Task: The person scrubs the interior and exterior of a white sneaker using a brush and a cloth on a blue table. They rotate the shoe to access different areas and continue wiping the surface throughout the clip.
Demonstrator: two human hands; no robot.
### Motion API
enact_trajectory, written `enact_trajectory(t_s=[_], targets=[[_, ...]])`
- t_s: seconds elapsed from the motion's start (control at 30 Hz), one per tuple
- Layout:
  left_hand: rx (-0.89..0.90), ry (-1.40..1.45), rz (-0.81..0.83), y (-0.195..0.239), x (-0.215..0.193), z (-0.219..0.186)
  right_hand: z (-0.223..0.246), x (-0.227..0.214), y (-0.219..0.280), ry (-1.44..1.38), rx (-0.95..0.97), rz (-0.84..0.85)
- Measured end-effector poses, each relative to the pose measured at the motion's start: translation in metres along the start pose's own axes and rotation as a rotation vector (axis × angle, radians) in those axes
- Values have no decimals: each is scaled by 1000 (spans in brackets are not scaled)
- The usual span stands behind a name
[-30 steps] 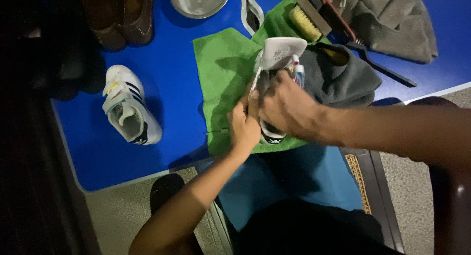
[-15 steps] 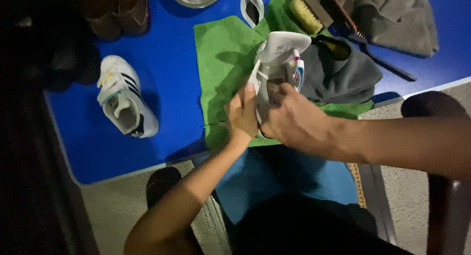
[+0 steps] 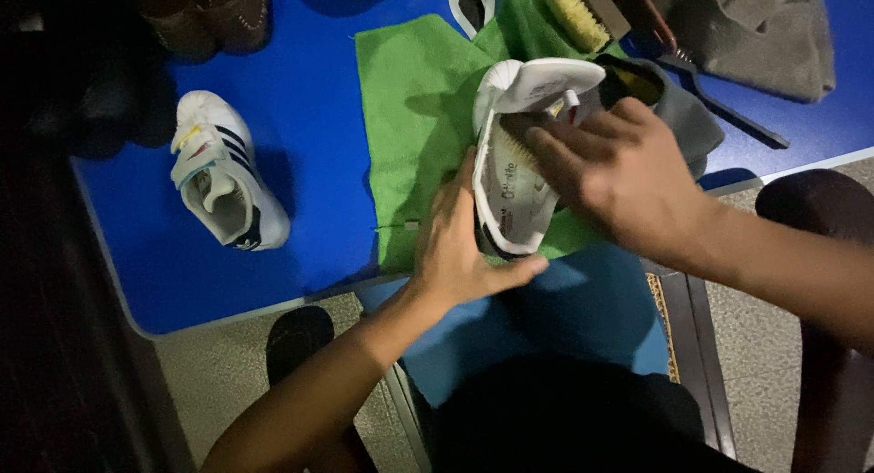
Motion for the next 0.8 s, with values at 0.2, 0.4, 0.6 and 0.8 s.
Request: enact_trajectory(t_s=[0.2,0.4,0.6,0.8], targets=[[-143,-367,-90,8,25,17,11,24,-8,290,111,85],[-121,-449,-48,3,25,13,40,26,-3,100,-1,211],[-206,-466,-33,2,26,13,22,40,-7,181,68,31],[-186,-427,-19,4,28,17,31,42,11,25,104,126]])
Point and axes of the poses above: each hand's wrist, its own y-axis away from the middle knuckle, its own x-axis out of the palm, z = x × y, the point moved 3 cm from there along -y, towards the middle knuckle, and after that the axes turned 2 degrees about z, right-handed, at the moved point
